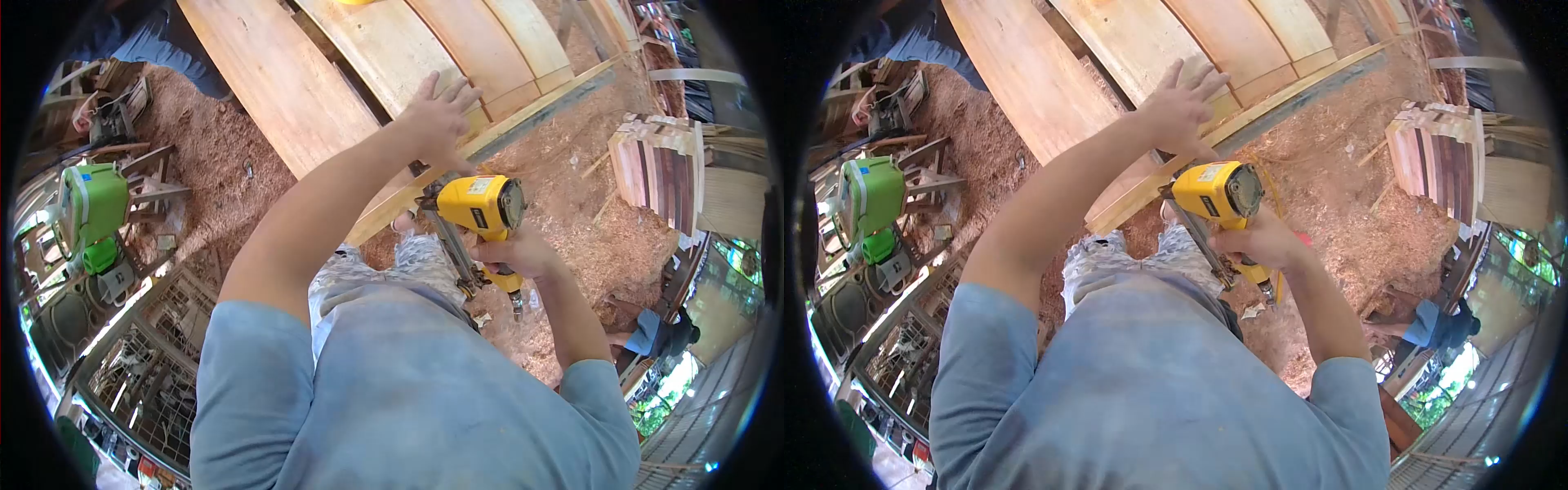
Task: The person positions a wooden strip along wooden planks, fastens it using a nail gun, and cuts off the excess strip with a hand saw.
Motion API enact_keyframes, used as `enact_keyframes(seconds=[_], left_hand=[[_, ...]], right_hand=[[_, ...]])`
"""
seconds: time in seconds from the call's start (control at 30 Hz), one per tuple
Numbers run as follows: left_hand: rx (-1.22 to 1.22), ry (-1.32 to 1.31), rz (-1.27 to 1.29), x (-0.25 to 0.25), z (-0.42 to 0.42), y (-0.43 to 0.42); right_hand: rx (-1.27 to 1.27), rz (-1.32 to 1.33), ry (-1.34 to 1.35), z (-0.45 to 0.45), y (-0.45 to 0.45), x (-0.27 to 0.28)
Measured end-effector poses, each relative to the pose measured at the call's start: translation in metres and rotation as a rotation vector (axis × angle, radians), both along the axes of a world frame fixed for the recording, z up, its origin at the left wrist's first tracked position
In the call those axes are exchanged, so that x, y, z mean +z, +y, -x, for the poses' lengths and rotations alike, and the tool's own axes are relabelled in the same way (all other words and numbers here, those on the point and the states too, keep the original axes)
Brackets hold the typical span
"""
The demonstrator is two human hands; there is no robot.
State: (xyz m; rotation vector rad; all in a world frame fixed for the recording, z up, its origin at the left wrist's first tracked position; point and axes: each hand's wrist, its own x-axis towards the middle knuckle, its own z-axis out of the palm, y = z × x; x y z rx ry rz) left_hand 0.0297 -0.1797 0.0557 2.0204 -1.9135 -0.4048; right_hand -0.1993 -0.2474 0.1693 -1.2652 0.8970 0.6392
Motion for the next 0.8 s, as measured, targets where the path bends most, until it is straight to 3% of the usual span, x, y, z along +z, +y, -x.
enact_keyframes(seconds=[0.13, 0.37, 0.53, 0.8], left_hand=[[-0.029, -0.052, -0.071, -0.008, 0.009, 0.001], [-0.087, -0.072, 0.043, -0.017, -0.004, 0.006], [-0.100, -0.142, -0.045, -0.001, -0.005, 0.009], [-0.071, -0.092, 0.073, -0.002, -0.006, 0.016]], right_hand=[[0.027, -0.024, -0.058, -0.001, -0.005, -0.006], [-0.003, -0.003, -0.033, -0.011, -0.006, -0.005], [0.009, -0.039, -0.004, -0.012, -0.011, -0.012], [0.038, -0.051, 0.048, -0.012, -0.018, -0.014]])
